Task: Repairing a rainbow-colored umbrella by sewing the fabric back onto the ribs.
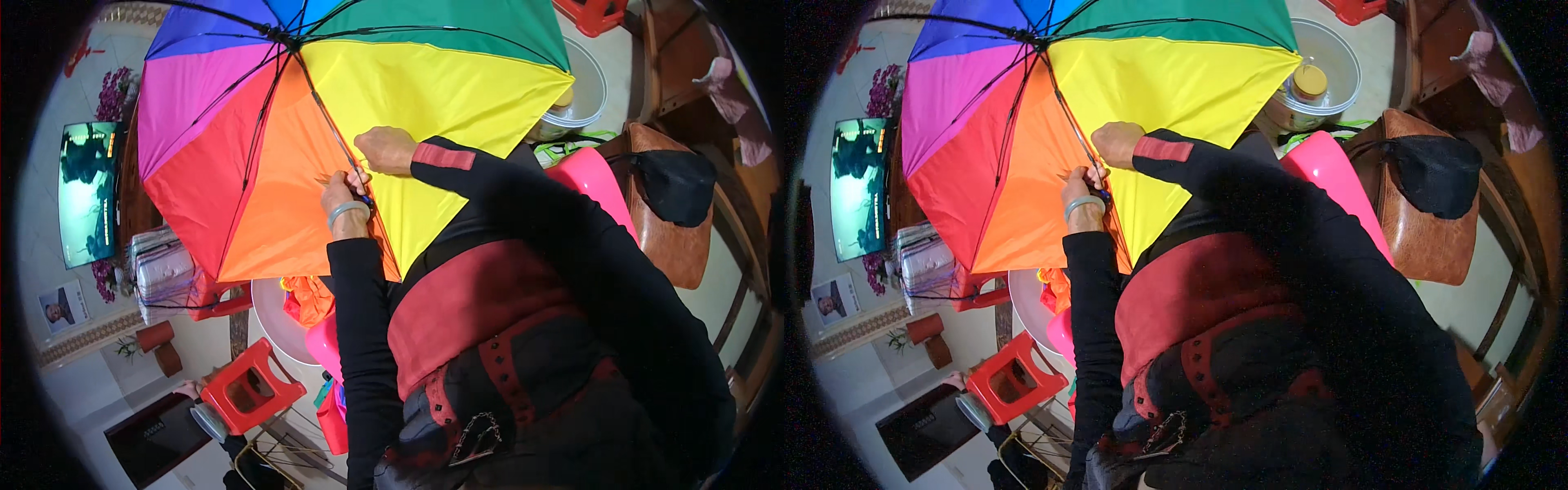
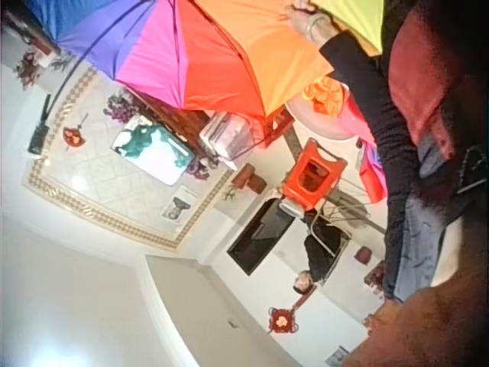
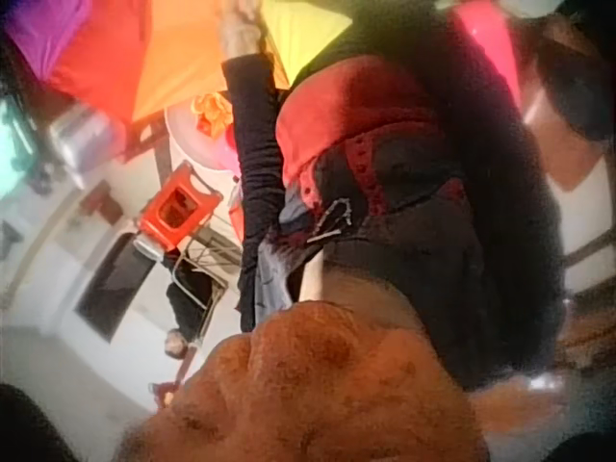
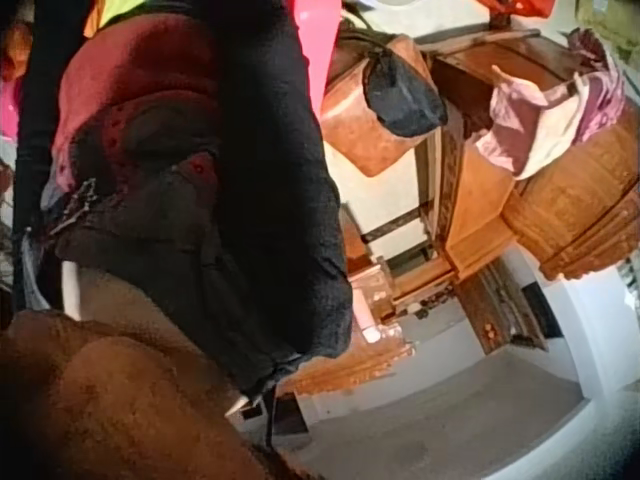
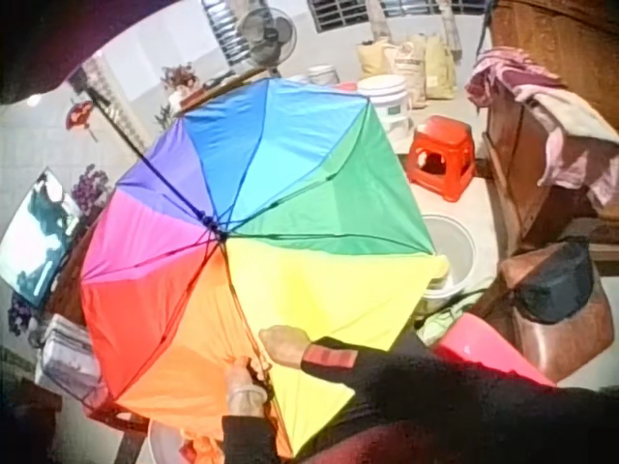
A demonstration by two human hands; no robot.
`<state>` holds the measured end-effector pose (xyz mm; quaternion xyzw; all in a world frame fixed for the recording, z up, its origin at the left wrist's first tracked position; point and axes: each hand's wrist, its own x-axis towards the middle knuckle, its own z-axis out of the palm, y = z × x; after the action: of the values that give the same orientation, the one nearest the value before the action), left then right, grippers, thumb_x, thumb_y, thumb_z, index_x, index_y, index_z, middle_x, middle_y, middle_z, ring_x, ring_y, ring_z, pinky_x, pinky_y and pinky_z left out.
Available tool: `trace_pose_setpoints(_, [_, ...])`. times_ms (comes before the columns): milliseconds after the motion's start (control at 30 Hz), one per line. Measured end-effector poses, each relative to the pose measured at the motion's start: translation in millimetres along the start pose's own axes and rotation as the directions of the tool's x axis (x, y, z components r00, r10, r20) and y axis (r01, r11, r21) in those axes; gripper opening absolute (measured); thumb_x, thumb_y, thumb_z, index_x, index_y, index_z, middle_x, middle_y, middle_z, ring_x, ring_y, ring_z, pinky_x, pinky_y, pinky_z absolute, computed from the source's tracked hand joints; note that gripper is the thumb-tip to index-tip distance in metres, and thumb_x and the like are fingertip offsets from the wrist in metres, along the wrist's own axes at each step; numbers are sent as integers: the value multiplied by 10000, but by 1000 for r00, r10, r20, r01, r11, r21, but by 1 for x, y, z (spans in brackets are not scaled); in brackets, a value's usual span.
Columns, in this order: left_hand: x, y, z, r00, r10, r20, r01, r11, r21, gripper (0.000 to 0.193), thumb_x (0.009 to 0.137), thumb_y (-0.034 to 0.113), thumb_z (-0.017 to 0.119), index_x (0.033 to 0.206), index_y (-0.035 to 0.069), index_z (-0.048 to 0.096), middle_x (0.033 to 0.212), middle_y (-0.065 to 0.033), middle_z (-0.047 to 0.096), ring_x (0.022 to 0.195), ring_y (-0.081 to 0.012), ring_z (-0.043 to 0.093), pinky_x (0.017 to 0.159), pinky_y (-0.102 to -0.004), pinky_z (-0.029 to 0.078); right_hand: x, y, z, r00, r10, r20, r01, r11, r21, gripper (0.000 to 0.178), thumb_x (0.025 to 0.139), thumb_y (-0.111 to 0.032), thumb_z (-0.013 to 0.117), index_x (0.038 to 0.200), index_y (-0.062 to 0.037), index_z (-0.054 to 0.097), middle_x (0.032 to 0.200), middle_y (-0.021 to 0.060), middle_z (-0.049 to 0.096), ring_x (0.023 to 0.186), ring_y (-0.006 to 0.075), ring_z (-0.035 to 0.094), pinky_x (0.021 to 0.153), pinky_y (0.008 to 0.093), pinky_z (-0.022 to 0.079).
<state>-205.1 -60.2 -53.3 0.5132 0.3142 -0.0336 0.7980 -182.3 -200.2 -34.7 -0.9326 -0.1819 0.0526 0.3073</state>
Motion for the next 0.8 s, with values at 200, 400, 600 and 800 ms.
trace_pose_setpoints(200, [-3, 0, 2, 995, 24, 99, -33, 996, 87, 190, 871, 60, 412, 739, -65, 471, 594, -125, 514, 475, -199, 466, 428, -258, 379, 3, 2, 0, 997, 30, 72, -34, 998, 57, 153, 712, -100, 580, 817, 10, 589, 825, 203, 616, 815, 352, 603, 669, 434, 484])
trace_pose_setpoints(400, [-5, 4, 1, 991, 11, 132, -35, 983, 179, 188, 871, 58, 416, 733, -51, 481, 612, -127, 529, 496, -195, 485, 416, -250, 359, 4, 1, -6, 988, 38, 151, -48, 997, 63, 170, 727, -97, 582, 829, 28, 636, 828, 204, 636, 779, 326, 633, 642, 396, 507])
trace_pose_setpoints(600, [-1, 3, 3, 999, -27, 19, 24, 990, 141, 188, 878, 67, 400, 748, -49, 471, 588, -119, 532, 475, -194, 494, 393, -240, 329, 8, 9, 1, 989, -21, 147, 13, 998, 56, 168, 722, -111, 560, 823, 20, 581, 817, 199, 613, 799, 354, 601, 663, 434, 484])
trace_pose_setpoints(800, [10, 1, -8, 999, -24, 29, 21, 996, 88, 196, 882, 76, 389, 746, -45, 461, 571, -111, 525, 458, -197, 485, 388, -243, 324, 8, 5, 2, 990, -60, 129, 52, 996, 66, 161, 719, -114, 562, 812, 17, 572, 791, 192, 605, 776, 352, 596, 648, 439, 475])
